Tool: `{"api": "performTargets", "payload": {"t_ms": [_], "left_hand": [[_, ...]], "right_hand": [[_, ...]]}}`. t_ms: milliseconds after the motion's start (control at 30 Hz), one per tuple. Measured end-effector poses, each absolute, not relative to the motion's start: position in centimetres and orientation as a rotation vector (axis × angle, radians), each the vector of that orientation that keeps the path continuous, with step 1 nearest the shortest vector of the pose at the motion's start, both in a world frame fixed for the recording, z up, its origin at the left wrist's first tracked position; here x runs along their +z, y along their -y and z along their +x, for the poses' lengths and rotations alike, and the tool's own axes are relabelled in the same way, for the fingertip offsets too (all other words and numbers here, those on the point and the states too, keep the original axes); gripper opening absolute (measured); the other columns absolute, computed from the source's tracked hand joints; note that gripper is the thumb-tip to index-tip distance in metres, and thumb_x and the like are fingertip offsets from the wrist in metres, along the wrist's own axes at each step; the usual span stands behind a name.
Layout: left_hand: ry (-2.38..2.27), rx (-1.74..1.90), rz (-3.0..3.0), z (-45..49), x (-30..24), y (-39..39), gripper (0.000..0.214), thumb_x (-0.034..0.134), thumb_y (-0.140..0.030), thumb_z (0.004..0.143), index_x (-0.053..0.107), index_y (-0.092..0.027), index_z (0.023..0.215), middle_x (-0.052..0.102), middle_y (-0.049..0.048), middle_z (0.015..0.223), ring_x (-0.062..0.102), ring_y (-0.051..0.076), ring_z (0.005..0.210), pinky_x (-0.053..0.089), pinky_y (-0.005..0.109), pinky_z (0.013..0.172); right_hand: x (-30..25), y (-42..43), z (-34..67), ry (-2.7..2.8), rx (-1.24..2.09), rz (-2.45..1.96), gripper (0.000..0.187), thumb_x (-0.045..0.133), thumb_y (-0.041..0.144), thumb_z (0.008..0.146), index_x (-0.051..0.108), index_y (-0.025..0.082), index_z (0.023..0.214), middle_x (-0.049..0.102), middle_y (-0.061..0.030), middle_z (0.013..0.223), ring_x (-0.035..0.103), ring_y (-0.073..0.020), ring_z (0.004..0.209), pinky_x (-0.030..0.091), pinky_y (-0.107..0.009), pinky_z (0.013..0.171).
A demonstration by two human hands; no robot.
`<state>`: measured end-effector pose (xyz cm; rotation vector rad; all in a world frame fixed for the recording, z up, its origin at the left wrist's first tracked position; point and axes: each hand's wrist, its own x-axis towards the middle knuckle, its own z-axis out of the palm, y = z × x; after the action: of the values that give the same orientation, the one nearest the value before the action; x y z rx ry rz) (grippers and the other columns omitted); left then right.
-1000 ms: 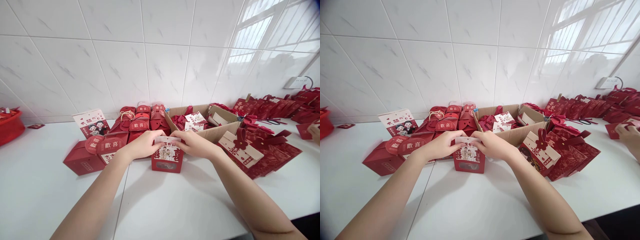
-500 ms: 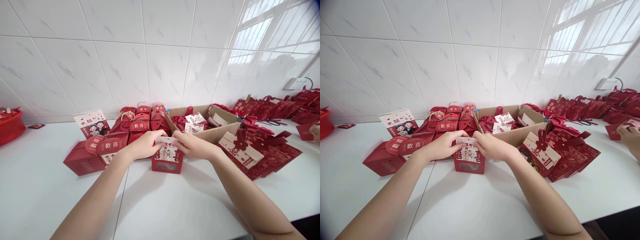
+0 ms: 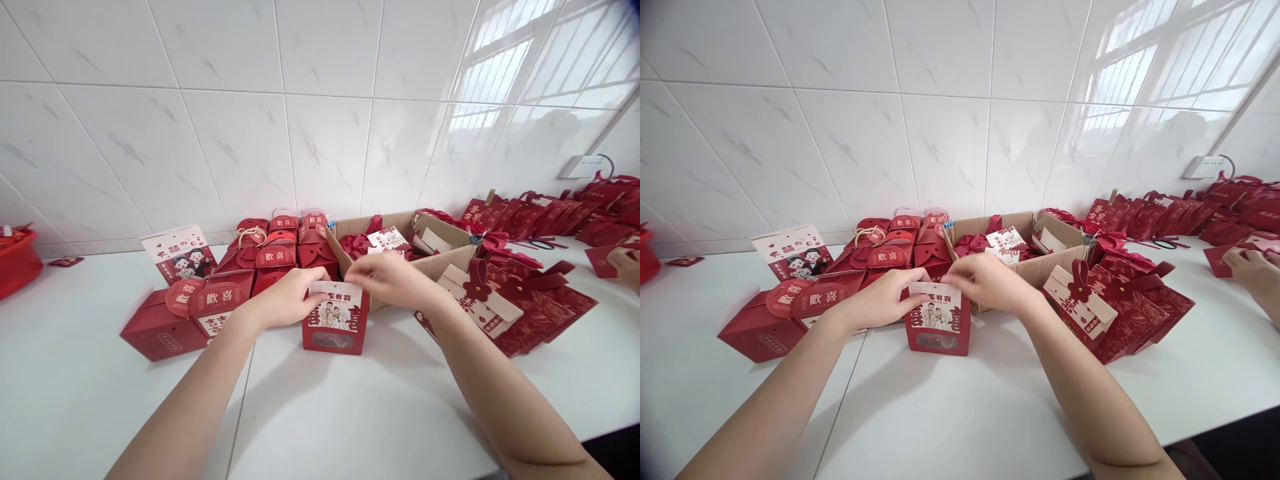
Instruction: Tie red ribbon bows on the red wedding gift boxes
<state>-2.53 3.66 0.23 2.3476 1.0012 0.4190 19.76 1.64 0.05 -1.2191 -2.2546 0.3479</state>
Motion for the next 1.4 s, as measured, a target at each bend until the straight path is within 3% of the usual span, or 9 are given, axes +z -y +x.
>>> {"api": "performTargets", "payload": {"t_ms": [167, 300, 433, 533, 600, 700, 967, 1167, 1400], "left_hand": [[-1.05, 0.388, 2.32, -2.4, 0.5, -3.3, 0.019, 0.046, -0.039, 0.086, 0.054, -0.022, 0.09, 0.064, 0.0027, 0.085, 0.059, 0.019, 0.07, 0.043, 0.028, 0.06], [-1.055, 0.377, 2.321, -2.5, 0.5, -3.4, 0.016, 0.046, -0.037, 0.086, 0.053, -0.023, 0.089, 0.063, 0.0009, 0.081, 0.057, 0.017, 0.067, 0.041, 0.027, 0.059], [-1.05, 0.372, 2.319, -2.5, 0.4, -3.5, 0.015, 0.046, -0.036, 0.087, 0.052, -0.023, 0.088, 0.063, 0.001, 0.083, 0.057, 0.017, 0.068, 0.041, 0.026, 0.059], [-1.05, 0.353, 2.314, -2.4, 0.6, -3.5, 0.014, 0.046, -0.036, 0.087, 0.052, -0.023, 0.089, 0.063, 0.0004, 0.082, 0.056, 0.017, 0.067, 0.04, 0.026, 0.058], [-1.052, 0.357, 2.317, -2.4, 0.7, -3.4, 0.014, 0.046, -0.036, 0.088, 0.052, -0.024, 0.089, 0.062, -0.0001, 0.082, 0.055, 0.016, 0.067, 0.04, 0.026, 0.059], [-1.054, 0.375, 2.316, -2.4, 0.8, -3.3, 0.014, 0.047, -0.036, 0.087, 0.053, -0.023, 0.088, 0.062, -0.0005, 0.083, 0.054, 0.016, 0.068, 0.04, 0.026, 0.06], [-1.065, 0.372, 2.291, -2.5, 0.5, -3.5, 0.017, 0.046, -0.038, 0.087, 0.054, -0.023, 0.092, 0.062, 0.0015, 0.086, 0.057, 0.018, 0.071, 0.042, 0.027, 0.062], [-1.081, 0.366, 2.283, -2.5, 0.6, -3.6, 0.016, 0.047, -0.037, 0.087, 0.054, -0.024, 0.091, 0.063, 0.0006, 0.086, 0.057, 0.017, 0.072, 0.041, 0.026, 0.061], [-1.051, 0.375, 2.297, -2.5, 0.6, -3.5, 0.012, 0.048, -0.033, 0.087, 0.054, -0.023, 0.09, 0.063, 0.0, 0.087, 0.058, 0.017, 0.078, 0.042, 0.026, 0.065]], "right_hand": [[-0.3, -5.6, 25.1, 1.678, -0.019, -1.608, 0.033, 0.046, 0.041, 0.087, 0.068, 0.016, 0.083, 0.069, -0.0079, 0.081, 0.061, -0.0212, 0.075, 0.045, -0.033, 0.072], [-1.2, -7.7, 27.9, 1.757, 0.066, -1.71, 0.027, 0.051, 0.033, 0.082, 0.069, 0.016, 0.095, 0.07, -0.0089, 0.09, 0.063, -0.0223, 0.08, 0.047, -0.035, 0.076], [-1.8, -8.0, 28.8, 2.002, 0.303, -1.813, 0.023, 0.066, 0.028, 0.07, 0.074, 0.024, 0.09, 0.072, -0.0053, 0.087, 0.065, -0.0228, 0.075, 0.05, -0.033, 0.067], [-2.1, -8.0, 29.3, 2.104, 0.405, -1.866, 0.041, 0.072, 0.027, 0.063, 0.071, 0.028, 0.104, 0.069, -0.0053, 0.106, 0.064, -0.0274, 0.089, 0.05, -0.037, 0.075], [-2.1, -7.8, 29.4, 2.169, 0.427, -1.846, 0.054, 0.068, 0.024, 0.066, 0.063, 0.031, 0.12, 0.061, -0.0046, 0.123, 0.06, -0.0283, 0.102, 0.049, -0.04, 0.085], [-1.6, -7.4, 29.2, 2.306, 0.413, -1.727, 0.056, 0.057, 0.016, 0.075, 0.055, 0.03, 0.128, 0.051, -0.003, 0.136, 0.052, -0.0256, 0.117, 0.043, -0.038, 0.096], [-1.0, -11.2, 27.2, 2.411, 0.367, -1.804, 0.046, 0.052, 0.009, 0.074, 0.065, 0.025, 0.115, 0.063, -0.0072, 0.117, 0.061, -0.0234, 0.096, 0.048, -0.034, 0.081], [-1.8, -14.8, 26.1, 2.544, 0.541, -1.74, 0.029, 0.065, 0.034, 0.074, 0.072, 0.028, 0.101, 0.068, -0.0045, 0.106, 0.062, -0.0243, 0.094, 0.048, -0.032, 0.077], [-2.6, -16.6, 26.4, 2.578, 0.743, -1.663, 0.027, 0.066, 0.029, 0.071, 0.075, 0.028, 0.096, 0.07, -0.0012, 0.105, 0.063, -0.0235, 0.098, 0.046, -0.03, 0.083]]}}
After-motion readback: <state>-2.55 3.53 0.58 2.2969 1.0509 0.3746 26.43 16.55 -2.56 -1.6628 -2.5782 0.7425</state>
